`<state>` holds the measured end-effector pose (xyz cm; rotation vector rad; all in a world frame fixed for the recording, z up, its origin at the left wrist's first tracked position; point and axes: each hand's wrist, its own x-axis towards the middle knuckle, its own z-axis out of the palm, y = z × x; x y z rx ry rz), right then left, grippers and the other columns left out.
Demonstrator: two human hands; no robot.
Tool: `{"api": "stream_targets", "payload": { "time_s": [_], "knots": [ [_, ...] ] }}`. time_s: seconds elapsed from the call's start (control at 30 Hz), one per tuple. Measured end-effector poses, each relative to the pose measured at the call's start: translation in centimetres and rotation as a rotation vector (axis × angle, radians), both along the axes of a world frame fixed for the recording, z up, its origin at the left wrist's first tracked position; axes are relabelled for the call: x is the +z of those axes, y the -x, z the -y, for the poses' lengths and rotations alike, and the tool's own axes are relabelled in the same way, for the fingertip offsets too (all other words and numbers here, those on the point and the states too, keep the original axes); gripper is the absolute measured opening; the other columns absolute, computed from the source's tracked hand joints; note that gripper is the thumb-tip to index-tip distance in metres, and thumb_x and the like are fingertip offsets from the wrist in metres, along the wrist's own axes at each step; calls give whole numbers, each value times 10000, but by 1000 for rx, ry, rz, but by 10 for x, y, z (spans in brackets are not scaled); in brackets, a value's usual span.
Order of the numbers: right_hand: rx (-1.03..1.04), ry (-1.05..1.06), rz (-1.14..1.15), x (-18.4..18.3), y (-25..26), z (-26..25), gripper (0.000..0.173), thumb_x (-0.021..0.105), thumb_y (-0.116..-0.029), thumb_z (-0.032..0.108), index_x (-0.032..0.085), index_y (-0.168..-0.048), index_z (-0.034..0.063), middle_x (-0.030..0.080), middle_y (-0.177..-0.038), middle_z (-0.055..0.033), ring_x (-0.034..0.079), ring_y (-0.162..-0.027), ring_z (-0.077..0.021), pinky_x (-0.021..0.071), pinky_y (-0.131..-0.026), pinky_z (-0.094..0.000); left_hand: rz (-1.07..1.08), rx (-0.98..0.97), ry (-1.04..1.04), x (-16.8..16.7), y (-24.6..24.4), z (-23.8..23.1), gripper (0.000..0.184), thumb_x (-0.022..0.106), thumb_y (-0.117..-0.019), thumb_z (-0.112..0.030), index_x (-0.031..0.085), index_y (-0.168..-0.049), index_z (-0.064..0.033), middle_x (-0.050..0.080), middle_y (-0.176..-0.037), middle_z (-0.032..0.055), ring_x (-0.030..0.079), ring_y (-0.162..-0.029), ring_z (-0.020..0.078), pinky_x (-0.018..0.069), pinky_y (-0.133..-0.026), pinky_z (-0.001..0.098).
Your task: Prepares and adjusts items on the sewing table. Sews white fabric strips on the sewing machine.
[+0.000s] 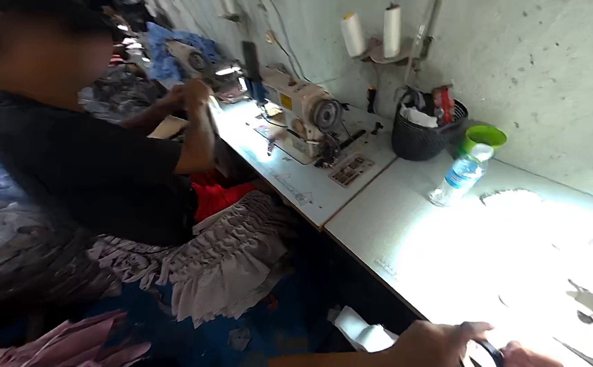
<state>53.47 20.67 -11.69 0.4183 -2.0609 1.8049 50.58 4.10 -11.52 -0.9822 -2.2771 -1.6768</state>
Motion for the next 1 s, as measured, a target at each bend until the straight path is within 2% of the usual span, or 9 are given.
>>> {"api": "stream_targets", "payload": {
  "time_s": [0.1, 0.23, 0.37, 0.47, 0.57, 0.63, 0.7, 0.8, 1.0],
  "knots": [
    [-114, -4, -36, 10, -1, 7, 137, 514, -1071, 209, 630, -1110, 270, 646, -1034, 187, 609, -975, 61, 513, -868, -140, 238, -48, -191, 6, -3, -5, 707, 857, -787, -126, 506, -1343, 134, 754, -963, 154, 748, -864, 160, 620, -815, 329],
    [-224, 2, -162, 18, 4, 8, 126, 489, -1083, 232, 612, -1061, 222, 617, -1011, 132, 592, -990, 35, 493, -882, -150, 532, -112, -414, 14, -4, -14, 589, 770, -851, -87, 452, -1295, 131, 719, -834, 35, 709, -741, 70, 622, -720, 271],
    [-281, 75, -163, 21, 2, 10, 135, 502, -1077, 220, 636, -1056, 210, 619, -1009, 122, 587, -1026, 14, 486, -926, -175, 735, -63, -381, 12, 0, -16, 411, 702, -882, -60, 502, -1222, 54, 684, -704, -1, 692, -624, 97, 625, -645, 294],
    [-301, 70, -137, 17, 2, 10, 124, 511, -1072, 213, 634, -1061, 205, 622, -1012, 117, 590, -1022, 11, 487, -929, -180, 764, -39, -238, 13, 2, -14, 278, 683, -899, -114, 584, -1126, 11, 705, -721, 4, 691, -613, 89, 604, -598, 269],
    [-306, 32, -93, 15, 3, 9, 119, 521, -1067, 187, 638, -1057, 164, 641, -1016, 93, 608, -1028, -2, 510, -930, -194, 646, -2, -59, 6, 7, -11, 256, 665, -920, -247, 652, -1057, -32, 720, -812, -11, 690, -700, 47, 584, -637, 237],
    [-302, 5, -64, 14, 3, 9, 115, 518, -1061, 155, 629, -1058, 130, 641, -1017, 71, 611, -1026, -10, 518, -933, -204, 468, -9, -28, -2, 11, -9, 272, 669, -920, -270, 704, -1038, -27, 742, -988, 27, 709, -948, 79, 597, -849, 288],
    [-305, -14, -45, 14, 2, 9, 111, 518, -1062, 140, 622, -1055, 105, 638, -1004, 58, 610, -1010, -5, 516, -925, -197, 320, -67, -124, -7, 16, -8, 287, 687, -899, -182, 692, -1094, 29, 712, -1162, 138, 666, -1153, 187, 552, -1004, 372],
    [-317, 5, -18, 15, 2, 8, 84, 529, -1053, 129, 608, -1064, 103, 632, -1003, 72, 604, -1001, 20, 516, -920, -173, 196, -103, -261, -7, 18, -12, 364, 717, -850, -61, 590, -1176, 41, 698, -1161, 133, 665, -1153, 171, 545, -1033, 362],
    [-252, 19, -27, 16, -3, 4, 61, 594, -1009, 114, 597, -1069, 108, 637, -997, 64, 615, -992, 6, 523, -920, -184, 67, -118, -163, -10, 17, -8, 336, 716, -876, -249, 622, -1154, -84, 716, -1075, 22, 640, -1069, 93, 494, -970, 296]
  ]
}}
